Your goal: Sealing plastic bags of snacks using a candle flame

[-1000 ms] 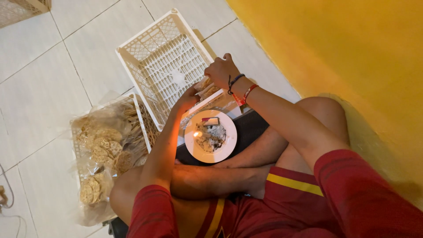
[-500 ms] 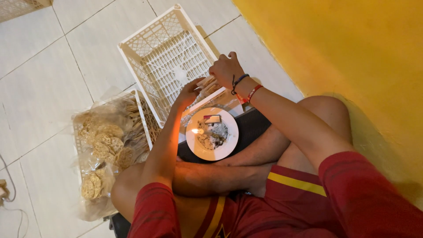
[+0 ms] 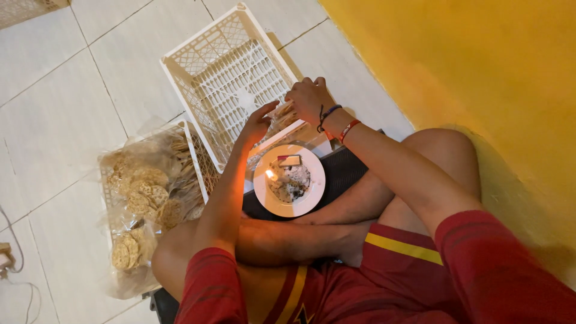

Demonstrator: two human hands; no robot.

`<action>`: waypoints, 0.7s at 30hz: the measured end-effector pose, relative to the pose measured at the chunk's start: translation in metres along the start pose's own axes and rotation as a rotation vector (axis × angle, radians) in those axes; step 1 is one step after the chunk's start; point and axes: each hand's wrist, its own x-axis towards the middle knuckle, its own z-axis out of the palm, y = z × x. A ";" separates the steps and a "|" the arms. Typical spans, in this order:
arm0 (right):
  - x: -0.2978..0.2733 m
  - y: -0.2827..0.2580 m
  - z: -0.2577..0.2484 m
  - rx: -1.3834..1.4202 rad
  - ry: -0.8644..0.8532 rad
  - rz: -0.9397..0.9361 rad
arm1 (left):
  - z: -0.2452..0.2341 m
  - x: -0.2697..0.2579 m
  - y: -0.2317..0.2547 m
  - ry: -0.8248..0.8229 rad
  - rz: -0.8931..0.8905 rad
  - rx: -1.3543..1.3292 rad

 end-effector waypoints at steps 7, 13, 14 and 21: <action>0.005 0.006 0.005 0.068 0.080 -0.018 | -0.015 0.010 -0.007 0.036 0.013 -0.057; -0.012 0.002 -0.024 0.217 0.237 -0.017 | -0.043 -0.019 0.026 0.147 -0.063 -0.060; -0.013 0.009 -0.020 0.206 0.270 0.002 | -0.049 -0.021 0.030 0.184 -0.031 -0.026; -0.085 0.033 -0.028 0.578 0.458 -0.051 | -0.077 -0.102 0.129 0.314 0.034 0.220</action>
